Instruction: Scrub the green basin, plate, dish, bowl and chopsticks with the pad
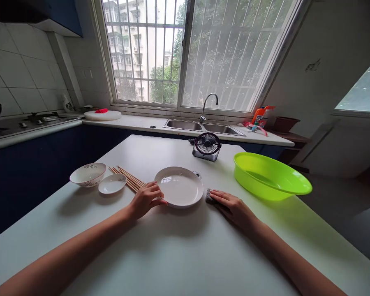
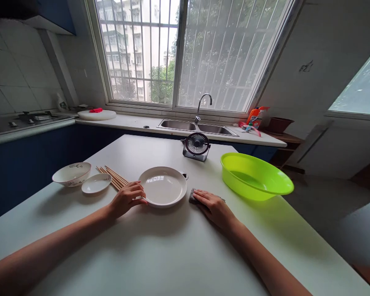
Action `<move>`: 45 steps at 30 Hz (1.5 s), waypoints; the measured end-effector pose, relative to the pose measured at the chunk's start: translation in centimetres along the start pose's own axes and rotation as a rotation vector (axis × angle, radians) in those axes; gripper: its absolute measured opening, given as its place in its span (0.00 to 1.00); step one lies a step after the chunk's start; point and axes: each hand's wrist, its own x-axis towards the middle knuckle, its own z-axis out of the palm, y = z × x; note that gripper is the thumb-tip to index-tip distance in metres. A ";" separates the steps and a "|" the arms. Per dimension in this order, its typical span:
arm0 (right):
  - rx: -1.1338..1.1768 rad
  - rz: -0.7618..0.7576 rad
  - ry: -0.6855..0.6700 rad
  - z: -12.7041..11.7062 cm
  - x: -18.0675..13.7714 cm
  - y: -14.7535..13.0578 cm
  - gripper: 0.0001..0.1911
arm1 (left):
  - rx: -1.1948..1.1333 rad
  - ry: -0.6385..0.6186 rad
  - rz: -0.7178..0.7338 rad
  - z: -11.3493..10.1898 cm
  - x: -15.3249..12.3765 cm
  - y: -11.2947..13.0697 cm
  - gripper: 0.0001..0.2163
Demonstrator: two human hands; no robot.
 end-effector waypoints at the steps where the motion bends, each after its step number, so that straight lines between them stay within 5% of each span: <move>1: -0.007 -0.005 0.011 0.1 0.0 0.1 0.19 | 0.016 0.000 0.002 0.1 0.1 0.0 0.16; 12: 0.032 -0.017 0.140 -1.3 4.1 -2.2 0.19 | 0.097 0.028 0.074 1.3 0.0 -0.1 0.20; 22: -0.135 -0.109 -0.403 -1.0 12.9 -9.8 0.16 | 0.136 0.111 0.061 0.3 -0.1 0.4 0.21; 31: -0.148 -0.006 -0.872 -2.3 16.8 -12.2 0.12 | 0.130 0.170 0.068 0.1 -0.4 0.8 0.21; 36: -0.165 -0.020 -0.934 -2.7 17.0 -12.5 0.10 | 0.124 0.181 0.056 0.5 -0.4 1.0 0.21; 45: -0.228 0.004 -0.812 -2.4 15.3 -12.4 0.09 | 0.042 0.259 0.031 0.6 0.2 1.4 0.20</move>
